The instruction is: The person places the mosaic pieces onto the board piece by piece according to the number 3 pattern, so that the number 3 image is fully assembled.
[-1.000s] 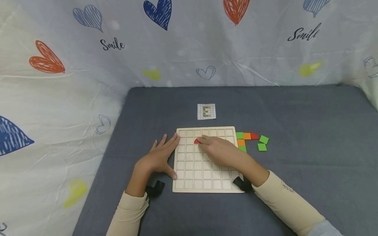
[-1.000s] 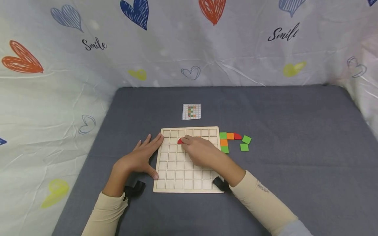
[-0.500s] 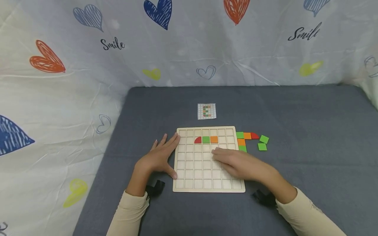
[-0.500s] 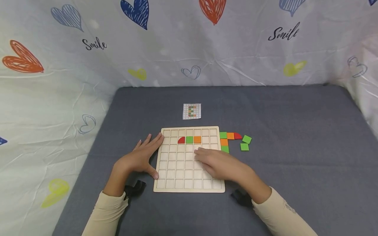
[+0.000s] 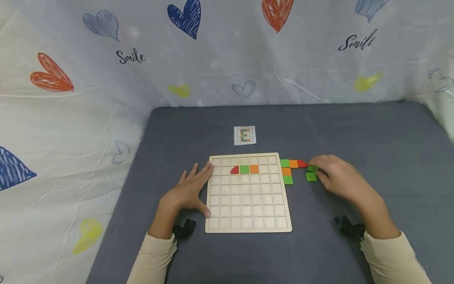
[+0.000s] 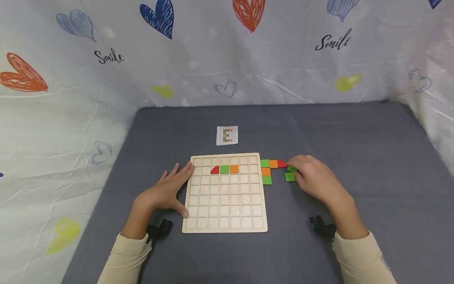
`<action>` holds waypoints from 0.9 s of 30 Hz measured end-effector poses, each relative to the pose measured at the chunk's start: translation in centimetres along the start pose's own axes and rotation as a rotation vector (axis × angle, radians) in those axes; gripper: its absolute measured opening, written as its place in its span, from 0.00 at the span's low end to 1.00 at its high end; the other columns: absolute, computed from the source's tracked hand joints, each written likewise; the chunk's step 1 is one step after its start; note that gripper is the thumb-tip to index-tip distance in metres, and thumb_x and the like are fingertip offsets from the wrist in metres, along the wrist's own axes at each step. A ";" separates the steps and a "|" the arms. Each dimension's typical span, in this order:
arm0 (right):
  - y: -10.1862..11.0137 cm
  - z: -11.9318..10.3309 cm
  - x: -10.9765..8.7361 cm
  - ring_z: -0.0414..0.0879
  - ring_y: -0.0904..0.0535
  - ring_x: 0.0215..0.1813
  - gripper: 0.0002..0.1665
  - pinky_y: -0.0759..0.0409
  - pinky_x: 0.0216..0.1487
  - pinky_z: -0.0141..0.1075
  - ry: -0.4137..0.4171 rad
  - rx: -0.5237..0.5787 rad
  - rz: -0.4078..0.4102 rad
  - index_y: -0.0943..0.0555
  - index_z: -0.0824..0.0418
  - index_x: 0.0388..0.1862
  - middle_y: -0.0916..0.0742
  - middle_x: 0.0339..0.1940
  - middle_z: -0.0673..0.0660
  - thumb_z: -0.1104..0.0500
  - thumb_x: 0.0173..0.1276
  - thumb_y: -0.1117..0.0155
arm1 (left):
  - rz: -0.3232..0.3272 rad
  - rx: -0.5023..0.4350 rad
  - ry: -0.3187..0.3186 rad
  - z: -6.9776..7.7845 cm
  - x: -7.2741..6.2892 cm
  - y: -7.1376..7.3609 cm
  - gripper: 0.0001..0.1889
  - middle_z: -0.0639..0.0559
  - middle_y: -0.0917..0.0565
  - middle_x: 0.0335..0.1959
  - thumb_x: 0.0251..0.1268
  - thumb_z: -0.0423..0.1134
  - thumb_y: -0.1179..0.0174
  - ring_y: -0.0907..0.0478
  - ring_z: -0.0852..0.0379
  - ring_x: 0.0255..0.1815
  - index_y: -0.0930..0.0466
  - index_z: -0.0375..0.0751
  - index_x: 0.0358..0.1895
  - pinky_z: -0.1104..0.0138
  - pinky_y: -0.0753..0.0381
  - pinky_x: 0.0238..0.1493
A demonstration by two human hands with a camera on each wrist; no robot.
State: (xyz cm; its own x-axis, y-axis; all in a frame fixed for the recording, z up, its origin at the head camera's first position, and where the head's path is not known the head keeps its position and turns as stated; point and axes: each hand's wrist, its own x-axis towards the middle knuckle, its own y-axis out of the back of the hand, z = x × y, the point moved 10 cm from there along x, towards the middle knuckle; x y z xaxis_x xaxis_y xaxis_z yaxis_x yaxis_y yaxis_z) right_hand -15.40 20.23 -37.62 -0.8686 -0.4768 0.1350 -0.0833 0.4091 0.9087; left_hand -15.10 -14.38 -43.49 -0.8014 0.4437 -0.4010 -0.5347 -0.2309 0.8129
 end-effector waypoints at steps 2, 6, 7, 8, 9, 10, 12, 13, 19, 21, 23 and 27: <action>-0.1 0.8 -0.1 0.66 0.22 0.57 0.19 0.25 0.54 0.62 -0.016 -0.002 -0.026 0.16 0.69 0.52 0.15 0.53 0.67 0.75 0.61 0.34 | 0.002 0.003 0.002 -0.1 0.0 -0.1 0.80 0.52 0.62 0.83 0.22 0.60 0.15 0.71 0.40 0.81 0.61 0.47 0.83 0.38 0.68 0.73; -0.9 1.6 -0.2 0.67 0.22 0.57 0.21 0.25 0.54 0.62 -0.019 0.000 -0.095 0.15 0.69 0.53 0.16 0.54 0.68 0.73 0.59 0.30 | 0.005 0.003 0.002 -0.2 0.0 -0.1 0.80 0.52 0.62 0.83 0.21 0.61 0.15 0.71 0.40 0.81 0.61 0.47 0.83 0.38 0.68 0.73; -1.0 1.6 -0.2 0.66 0.22 0.56 0.21 0.25 0.54 0.62 -0.018 -0.001 -0.104 0.15 0.69 0.53 0.16 0.54 0.68 0.73 0.59 0.29 | 0.007 0.001 0.001 -0.1 0.0 -0.1 0.80 0.52 0.62 0.83 0.21 0.61 0.15 0.71 0.40 0.81 0.61 0.46 0.83 0.37 0.68 0.73; -1.1 1.6 -0.2 0.66 0.21 0.55 0.21 0.24 0.53 0.61 -0.018 -0.004 -0.107 0.15 0.68 0.53 0.16 0.53 0.67 0.72 0.58 0.28 | 0.006 0.002 0.003 -0.1 0.0 0.0 0.80 0.52 0.62 0.82 0.21 0.61 0.15 0.71 0.40 0.81 0.61 0.47 0.83 0.38 0.68 0.73; -1.2 1.6 -0.1 0.65 0.21 0.54 0.22 0.24 0.52 0.61 -0.017 -0.008 -0.104 0.15 0.68 0.53 0.16 0.52 0.66 0.72 0.58 0.27 | 0.006 0.003 0.005 -0.1 0.0 0.0 0.80 0.52 0.62 0.82 0.20 0.61 0.15 0.71 0.40 0.81 0.61 0.47 0.83 0.38 0.68 0.73; -1.2 1.7 -0.1 0.64 0.21 0.53 0.22 0.23 0.51 0.60 -0.020 -0.012 -0.099 0.15 0.68 0.53 0.16 0.51 0.66 0.72 0.57 0.27 | 0.006 0.006 0.006 -0.2 0.0 0.0 0.80 0.52 0.62 0.82 0.20 0.61 0.15 0.71 0.40 0.81 0.61 0.47 0.83 0.38 0.68 0.73; -1.3 1.7 -0.1 0.62 0.21 0.50 0.22 0.23 0.49 0.58 -0.026 -0.023 -0.088 0.15 0.68 0.53 0.16 0.48 0.64 0.70 0.57 0.26 | 0.011 0.007 0.002 -0.1 0.0 0.0 0.80 0.51 0.61 0.83 0.20 0.61 0.15 0.70 0.39 0.81 0.60 0.46 0.83 0.37 0.67 0.73; -1.3 1.7 -0.1 0.60 0.21 0.49 0.22 0.22 0.47 0.57 -0.025 -0.027 -0.083 0.15 0.68 0.52 0.16 0.47 0.63 0.70 0.57 0.25 | 0.010 0.009 0.003 -0.1 -0.1 0.0 0.80 0.51 0.61 0.83 0.21 0.61 0.15 0.70 0.39 0.81 0.60 0.46 0.83 0.37 0.67 0.73; -1.4 1.5 0.0 0.55 0.23 0.42 0.16 0.23 0.41 0.52 -0.002 -0.036 -0.054 0.12 0.65 0.44 0.17 0.38 0.57 0.67 0.55 0.22 | 0.013 0.008 0.004 0.0 -0.2 0.0 0.80 0.51 0.60 0.83 0.21 0.60 0.15 0.70 0.39 0.81 0.60 0.46 0.83 0.37 0.67 0.73; -1.4 1.6 -0.1 0.55 0.22 0.42 0.15 0.23 0.42 0.52 -0.001 -0.032 -0.050 0.12 0.64 0.42 0.17 0.38 0.56 0.69 0.55 0.23 | 0.012 0.007 0.003 0.0 -0.2 0.0 0.79 0.51 0.60 0.83 0.21 0.61 0.15 0.70 0.40 0.81 0.60 0.46 0.83 0.37 0.67 0.73; -1.4 1.6 -0.1 0.56 0.22 0.43 0.14 0.23 0.43 0.54 -0.003 -0.027 -0.052 0.12 0.64 0.42 0.17 0.39 0.57 0.70 0.55 0.23 | 0.010 0.007 -0.001 0.1 -0.2 0.0 0.79 0.52 0.61 0.83 0.22 0.61 0.16 0.70 0.40 0.81 0.60 0.46 0.83 0.37 0.67 0.73; -1.4 1.9 -0.3 0.58 0.21 0.46 0.16 0.22 0.46 0.56 -0.025 -0.007 -0.074 0.13 0.66 0.45 0.16 0.42 0.60 0.71 0.56 0.25 | 0.010 0.011 -0.005 -0.1 -0.2 0.0 0.79 0.52 0.61 0.83 0.22 0.61 0.16 0.70 0.40 0.81 0.60 0.46 0.83 0.37 0.67 0.73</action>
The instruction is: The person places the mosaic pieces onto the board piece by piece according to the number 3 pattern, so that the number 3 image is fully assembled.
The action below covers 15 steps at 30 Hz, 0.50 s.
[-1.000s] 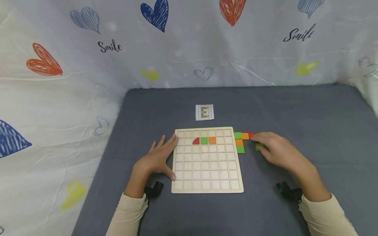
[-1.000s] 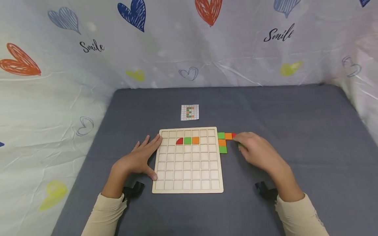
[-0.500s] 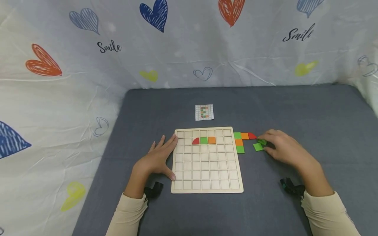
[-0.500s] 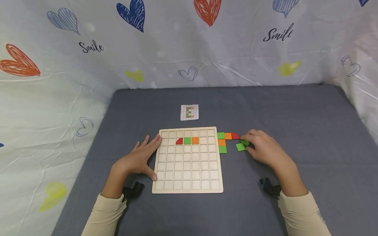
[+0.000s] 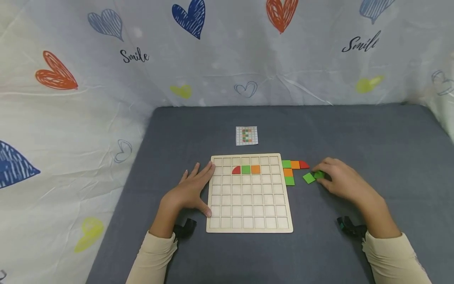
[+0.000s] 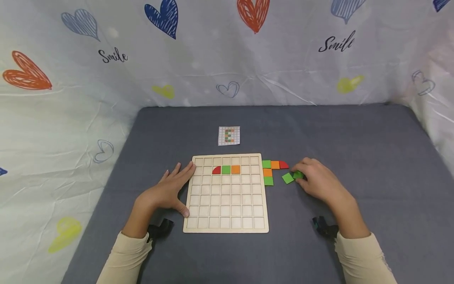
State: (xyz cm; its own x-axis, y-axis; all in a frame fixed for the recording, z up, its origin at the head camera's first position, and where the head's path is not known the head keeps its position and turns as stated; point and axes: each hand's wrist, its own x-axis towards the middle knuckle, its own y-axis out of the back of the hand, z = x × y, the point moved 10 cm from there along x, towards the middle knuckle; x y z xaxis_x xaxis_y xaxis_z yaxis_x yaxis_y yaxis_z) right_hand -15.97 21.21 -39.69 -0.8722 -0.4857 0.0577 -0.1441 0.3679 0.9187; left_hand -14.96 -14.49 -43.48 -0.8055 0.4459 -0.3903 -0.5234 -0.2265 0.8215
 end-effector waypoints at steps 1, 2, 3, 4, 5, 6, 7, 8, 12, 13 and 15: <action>0.0 0.1 -0.1 0.59 0.21 0.47 0.17 0.22 0.47 0.57 -0.006 0.003 -0.005 0.14 0.67 0.46 0.16 0.43 0.61 0.71 0.56 0.25 | -0.001 0.003 0.001 -0.1 0.0 0.0 0.79 0.52 0.62 0.83 0.22 0.61 0.16 0.71 0.40 0.81 0.61 0.47 0.83 0.38 0.68 0.73; 0.0 0.2 -0.1 0.60 0.21 0.48 0.18 0.22 0.48 0.57 -0.009 0.005 -0.008 0.14 0.67 0.47 0.16 0.44 0.62 0.71 0.56 0.24 | -0.002 0.007 0.002 -0.2 0.1 -0.1 0.79 0.53 0.62 0.83 0.23 0.61 0.16 0.71 0.41 0.81 0.61 0.47 0.83 0.38 0.68 0.73; 0.0 0.2 -0.2 0.60 0.20 0.48 0.18 0.22 0.48 0.57 -0.012 0.007 -0.010 0.14 0.67 0.47 0.16 0.45 0.62 0.71 0.56 0.24 | -0.003 0.007 0.003 -0.2 0.1 -0.1 0.79 0.53 0.63 0.82 0.23 0.61 0.16 0.71 0.41 0.81 0.61 0.47 0.83 0.38 0.68 0.73; 0.0 0.3 -0.2 0.60 0.20 0.48 0.19 0.22 0.48 0.58 -0.013 0.006 -0.012 0.15 0.67 0.48 0.16 0.45 0.62 0.71 0.55 0.24 | -0.004 0.008 0.005 -0.3 0.1 -0.1 0.79 0.54 0.63 0.82 0.23 0.61 0.16 0.72 0.42 0.81 0.62 0.48 0.83 0.38 0.69 0.73; 0.0 0.4 -0.3 0.60 0.20 0.49 0.19 0.22 0.48 0.58 -0.013 0.002 -0.013 0.15 0.67 0.48 0.16 0.45 0.62 0.72 0.55 0.24 | -0.006 0.008 0.009 -0.3 0.1 -0.1 0.79 0.54 0.63 0.82 0.23 0.61 0.16 0.72 0.42 0.81 0.62 0.49 0.83 0.39 0.69 0.74; 0.1 0.4 -0.3 0.60 0.20 0.48 0.19 0.22 0.48 0.58 -0.013 0.000 -0.013 0.14 0.67 0.48 0.16 0.45 0.62 0.72 0.55 0.24 | -0.006 0.004 0.009 -0.3 0.1 -0.1 0.79 0.54 0.63 0.82 0.23 0.61 0.16 0.72 0.42 0.81 0.62 0.48 0.83 0.39 0.69 0.74; 0.1 0.4 -0.3 0.60 0.20 0.48 0.19 0.22 0.48 0.58 -0.012 -0.002 -0.011 0.14 0.67 0.47 0.15 0.44 0.62 0.73 0.55 0.25 | -0.007 0.004 0.010 -0.3 0.1 -0.1 0.79 0.54 0.63 0.82 0.23 0.61 0.16 0.72 0.42 0.81 0.62 0.49 0.83 0.39 0.69 0.74; 0.1 0.4 -0.2 0.60 0.20 0.48 0.19 0.22 0.48 0.58 -0.009 -0.003 -0.009 0.14 0.67 0.47 0.15 0.44 0.62 0.73 0.55 0.25 | -0.005 0.000 0.007 -0.3 0.1 -0.1 0.80 0.54 0.63 0.82 0.22 0.61 0.16 0.72 0.42 0.81 0.62 0.48 0.83 0.39 0.69 0.74; 0.3 0.4 -0.2 0.59 0.20 0.46 0.18 0.22 0.46 0.57 0.004 0.006 0.007 0.14 0.67 0.46 0.15 0.42 0.61 0.75 0.55 0.28 | 0.001 -0.005 -0.004 0.0 0.0 0.1 0.79 0.51 0.61 0.83 0.22 0.61 0.16 0.70 0.40 0.81 0.60 0.46 0.83 0.38 0.68 0.73; 0.3 0.3 -0.2 0.59 0.20 0.46 0.18 0.22 0.46 0.57 0.008 0.008 0.015 0.14 0.67 0.46 0.15 0.42 0.61 0.75 0.55 0.28 | -0.001 -0.004 -0.004 0.1 -0.1 0.1 0.79 0.51 0.61 0.83 0.22 0.61 0.16 0.70 0.40 0.81 0.60 0.46 0.83 0.38 0.68 0.73; 0.4 0.2 -0.2 0.58 0.20 0.45 0.18 0.22 0.45 0.56 0.014 0.017 0.022 0.14 0.67 0.46 0.15 0.42 0.61 0.75 0.55 0.29 | -0.001 -0.005 -0.006 0.2 -0.1 0.1 0.79 0.51 0.61 0.83 0.22 0.61 0.16 0.70 0.40 0.81 0.60 0.46 0.83 0.38 0.68 0.73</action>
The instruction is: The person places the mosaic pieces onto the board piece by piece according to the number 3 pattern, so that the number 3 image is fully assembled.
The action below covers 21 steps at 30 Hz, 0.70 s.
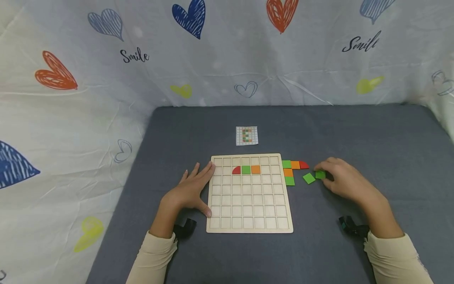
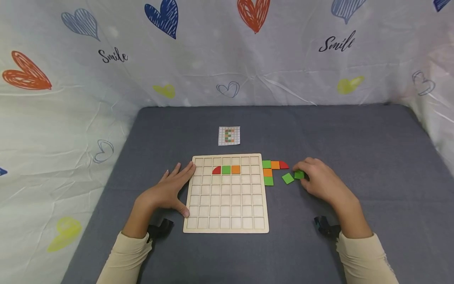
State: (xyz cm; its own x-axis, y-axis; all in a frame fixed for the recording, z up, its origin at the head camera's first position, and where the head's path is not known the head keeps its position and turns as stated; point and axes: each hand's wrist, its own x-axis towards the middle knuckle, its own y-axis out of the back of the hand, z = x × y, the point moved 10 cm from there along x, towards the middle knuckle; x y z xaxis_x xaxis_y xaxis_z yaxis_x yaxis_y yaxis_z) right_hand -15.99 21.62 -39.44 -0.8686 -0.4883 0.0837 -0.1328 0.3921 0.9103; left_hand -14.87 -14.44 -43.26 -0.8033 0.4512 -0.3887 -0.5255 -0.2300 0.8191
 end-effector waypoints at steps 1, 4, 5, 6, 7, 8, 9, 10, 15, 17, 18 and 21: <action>0.0 -0.1 0.0 0.57 0.20 0.45 0.18 0.21 0.45 0.55 0.003 0.005 0.004 0.15 0.66 0.46 0.16 0.43 0.60 0.75 0.56 0.29 | 0.001 0.000 -0.002 0.0 0.0 0.0 0.79 0.51 0.61 0.83 0.22 0.61 0.16 0.70 0.40 0.81 0.60 0.45 0.83 0.38 0.67 0.73; 0.1 -0.2 0.0 0.54 0.20 0.44 0.18 0.21 0.43 0.53 0.011 0.015 0.012 0.14 0.65 0.47 0.16 0.43 0.58 0.75 0.57 0.31 | 0.004 -0.002 -0.005 0.1 0.0 0.0 0.79 0.51 0.61 0.83 0.22 0.61 0.16 0.70 0.39 0.81 0.59 0.45 0.82 0.38 0.67 0.73; 0.1 -0.3 0.0 0.53 0.20 0.43 0.18 0.21 0.43 0.52 0.015 0.021 0.012 0.14 0.65 0.47 0.17 0.43 0.58 0.74 0.57 0.31 | 0.007 -0.003 -0.006 0.1 -0.1 0.0 0.79 0.51 0.60 0.83 0.22 0.61 0.16 0.69 0.39 0.81 0.59 0.45 0.82 0.38 0.67 0.73; 0.1 -0.4 0.0 0.52 0.20 0.43 0.18 0.21 0.43 0.51 0.018 0.022 0.014 0.14 0.64 0.47 0.17 0.43 0.57 0.75 0.57 0.32 | 0.007 -0.003 -0.005 0.1 -0.1 0.0 0.79 0.51 0.60 0.83 0.22 0.61 0.16 0.70 0.39 0.81 0.59 0.45 0.82 0.38 0.67 0.73; 0.1 -0.5 0.0 0.52 0.21 0.43 0.18 0.21 0.43 0.51 0.021 0.024 0.016 0.14 0.64 0.47 0.17 0.43 0.57 0.75 0.57 0.32 | 0.009 -0.003 -0.005 0.1 -0.1 0.0 0.79 0.51 0.60 0.83 0.22 0.61 0.16 0.69 0.39 0.81 0.59 0.45 0.83 0.38 0.67 0.73; 0.1 -0.6 0.1 0.51 0.21 0.43 0.18 0.21 0.43 0.50 0.022 0.026 0.016 0.14 0.64 0.47 0.17 0.43 0.57 0.75 0.57 0.32 | 0.008 -0.003 -0.004 0.1 -0.1 0.0 0.79 0.51 0.60 0.83 0.21 0.61 0.16 0.70 0.40 0.81 0.59 0.45 0.83 0.38 0.67 0.73; 0.1 -0.7 0.1 0.51 0.21 0.42 0.18 0.21 0.42 0.50 0.024 0.028 0.016 0.14 0.64 0.47 0.17 0.43 0.56 0.75 0.57 0.32 | 0.008 -0.004 -0.003 0.1 -0.1 0.0 0.79 0.51 0.60 0.83 0.21 0.61 0.16 0.70 0.40 0.81 0.59 0.45 0.83 0.38 0.67 0.73; 0.1 -0.8 0.1 0.51 0.21 0.42 0.18 0.21 0.42 0.50 0.029 0.029 0.019 0.14 0.65 0.47 0.17 0.42 0.56 0.75 0.57 0.32 | 0.008 -0.005 -0.002 0.1 -0.1 0.0 0.79 0.51 0.60 0.83 0.21 0.61 0.16 0.70 0.40 0.81 0.59 0.45 0.83 0.38 0.67 0.73; 0.0 -1.3 0.2 0.50 0.21 0.43 0.17 0.20 0.43 0.50 0.039 0.031 0.023 0.14 0.64 0.46 0.17 0.42 0.55 0.75 0.58 0.32 | 0.005 -0.005 0.004 -0.1 0.0 -0.1 0.79 0.52 0.61 0.83 0.22 0.61 0.16 0.70 0.40 0.81 0.60 0.46 0.83 0.38 0.68 0.74; 0.0 -1.5 0.3 0.50 0.21 0.43 0.17 0.20 0.44 0.50 0.042 0.030 0.023 0.14 0.63 0.46 0.16 0.42 0.55 0.74 0.58 0.32 | 0.003 -0.005 0.006 -0.1 0.0 -0.1 0.79 0.52 0.61 0.83 0.22 0.61 0.16 0.70 0.41 0.81 0.60 0.47 0.83 0.39 0.68 0.74; -0.1 -1.5 0.4 0.50 0.21 0.43 0.17 0.20 0.44 0.50 0.042 0.031 0.023 0.14 0.63 0.46 0.16 0.42 0.55 0.74 0.58 0.32 | 0.002 -0.005 0.006 -0.1 0.0 -0.1 0.79 0.52 0.61 0.83 0.23 0.60 0.16 0.70 0.41 0.81 0.60 0.47 0.83 0.39 0.68 0.74; -0.2 -1.8 0.5 0.50 0.21 0.43 0.17 0.20 0.43 0.49 0.056 0.033 0.029 0.14 0.63 0.46 0.16 0.42 0.55 0.74 0.57 0.31 | -0.003 0.001 0.008 -0.1 0.0 -0.1 0.79 0.52 0.61 0.83 0.23 0.61 0.16 0.70 0.41 0.81 0.61 0.47 0.83 0.39 0.68 0.74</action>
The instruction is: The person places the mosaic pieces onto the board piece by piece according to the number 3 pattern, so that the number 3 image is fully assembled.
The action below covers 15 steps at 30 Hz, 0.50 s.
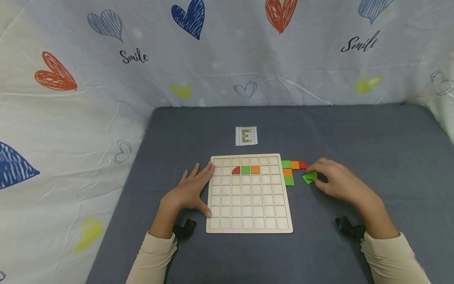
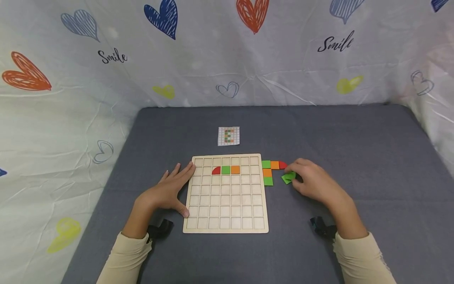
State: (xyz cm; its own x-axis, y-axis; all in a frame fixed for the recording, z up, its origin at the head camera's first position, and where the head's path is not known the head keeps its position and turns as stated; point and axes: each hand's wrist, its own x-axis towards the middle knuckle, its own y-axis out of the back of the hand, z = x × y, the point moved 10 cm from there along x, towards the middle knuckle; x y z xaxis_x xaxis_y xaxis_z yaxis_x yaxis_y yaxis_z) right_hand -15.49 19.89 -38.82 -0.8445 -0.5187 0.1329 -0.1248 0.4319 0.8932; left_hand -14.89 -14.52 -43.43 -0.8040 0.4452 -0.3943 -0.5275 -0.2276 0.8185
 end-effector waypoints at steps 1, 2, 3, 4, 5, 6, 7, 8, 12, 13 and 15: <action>0.0 -0.1 0.0 0.49 0.21 0.43 0.16 0.20 0.43 0.49 0.004 0.001 0.001 0.14 0.63 0.45 0.16 0.42 0.55 0.74 0.57 0.31 | -0.001 0.001 0.001 0.0 0.0 0.0 0.79 0.52 0.61 0.83 0.23 0.61 0.16 0.71 0.41 0.81 0.61 0.47 0.83 0.39 0.68 0.74; -0.1 -0.2 0.1 0.49 0.21 0.43 0.16 0.20 0.43 0.49 0.005 0.005 0.000 0.14 0.63 0.45 0.16 0.42 0.54 0.73 0.57 0.31 | -0.002 0.003 0.001 -0.1 0.0 0.0 0.79 0.52 0.61 0.83 0.23 0.61 0.16 0.71 0.41 0.81 0.61 0.47 0.83 0.39 0.68 0.74; -0.1 -0.2 0.1 0.49 0.21 0.43 0.16 0.20 0.43 0.49 0.006 0.007 -0.001 0.14 0.63 0.45 0.16 0.42 0.54 0.73 0.57 0.31 | -0.002 0.005 0.001 -0.1 0.0 0.0 0.79 0.51 0.61 0.83 0.23 0.61 0.16 0.71 0.40 0.81 0.61 0.47 0.83 0.39 0.68 0.74; -0.2 -0.3 0.1 0.49 0.21 0.43 0.16 0.20 0.43 0.49 0.007 0.008 -0.004 0.14 0.63 0.45 0.16 0.42 0.54 0.73 0.57 0.30 | -0.003 0.007 0.003 -0.1 0.0 -0.1 0.79 0.51 0.61 0.83 0.23 0.62 0.16 0.71 0.41 0.81 0.61 0.47 0.83 0.39 0.68 0.74; -0.3 -0.4 0.1 0.50 0.21 0.43 0.16 0.20 0.43 0.49 0.008 0.009 -0.007 0.14 0.63 0.45 0.16 0.42 0.55 0.73 0.58 0.30 | -0.004 0.007 0.006 -0.2 0.0 -0.1 0.79 0.52 0.61 0.83 0.23 0.62 0.16 0.71 0.41 0.81 0.61 0.47 0.83 0.39 0.68 0.74; -0.3 -0.4 0.1 0.50 0.21 0.43 0.16 0.20 0.43 0.49 0.007 0.010 -0.010 0.14 0.63 0.45 0.16 0.42 0.55 0.73 0.58 0.30 | -0.005 0.006 0.006 -0.2 0.0 -0.1 0.79 0.52 0.62 0.83 0.23 0.62 0.16 0.71 0.41 0.81 0.62 0.47 0.83 0.39 0.68 0.74; -0.3 -0.5 0.2 0.50 0.21 0.43 0.16 0.20 0.43 0.49 0.010 0.009 -0.010 0.14 0.63 0.45 0.16 0.42 0.55 0.73 0.58 0.30 | -0.003 0.003 0.004 -0.1 0.0 0.0 0.79 0.51 0.61 0.83 0.23 0.62 0.16 0.71 0.40 0.81 0.61 0.47 0.83 0.39 0.68 0.74; -0.3 -0.6 0.2 0.50 0.21 0.44 0.16 0.20 0.43 0.50 0.013 0.008 -0.011 0.14 0.64 0.46 0.16 0.42 0.55 0.73 0.58 0.30 | -0.004 0.004 0.005 -0.1 0.0 0.0 0.79 0.52 0.62 0.83 0.23 0.62 0.16 0.71 0.41 0.81 0.62 0.47 0.83 0.39 0.69 0.74; -0.4 -1.2 0.5 0.50 0.21 0.44 0.16 0.20 0.44 0.49 0.039 0.002 -0.005 0.13 0.63 0.45 0.16 0.41 0.54 0.72 0.58 0.29 | -0.003 -0.001 0.008 -0.1 0.0 0.0 0.79 0.53 0.62 0.83 0.23 0.62 0.16 0.71 0.41 0.81 0.62 0.47 0.83 0.40 0.69 0.74; -0.4 -1.4 0.7 0.49 0.21 0.44 0.16 0.20 0.44 0.49 0.047 0.002 -0.003 0.13 0.63 0.45 0.16 0.41 0.54 0.72 0.58 0.29 | -0.002 -0.002 0.007 -0.1 0.0 0.0 0.79 0.53 0.62 0.83 0.23 0.61 0.16 0.71 0.41 0.81 0.61 0.47 0.83 0.40 0.69 0.74; -0.4 -1.7 0.9 0.49 0.21 0.44 0.16 0.20 0.44 0.48 0.060 0.006 -0.003 0.13 0.62 0.45 0.16 0.41 0.52 0.72 0.57 0.28 | -0.001 -0.006 0.006 -0.1 0.0 0.0 0.79 0.53 0.62 0.83 0.23 0.61 0.16 0.71 0.41 0.81 0.61 0.47 0.83 0.40 0.69 0.74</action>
State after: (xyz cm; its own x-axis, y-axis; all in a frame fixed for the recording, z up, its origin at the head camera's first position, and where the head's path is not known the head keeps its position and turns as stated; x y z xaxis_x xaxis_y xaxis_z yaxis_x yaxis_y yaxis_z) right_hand -15.29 17.96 -38.31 -0.8113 -0.5635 0.1561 -0.1303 0.4344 0.8912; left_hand -14.91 -14.63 -43.46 -0.8053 0.4397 -0.3977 -0.5297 -0.2320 0.8159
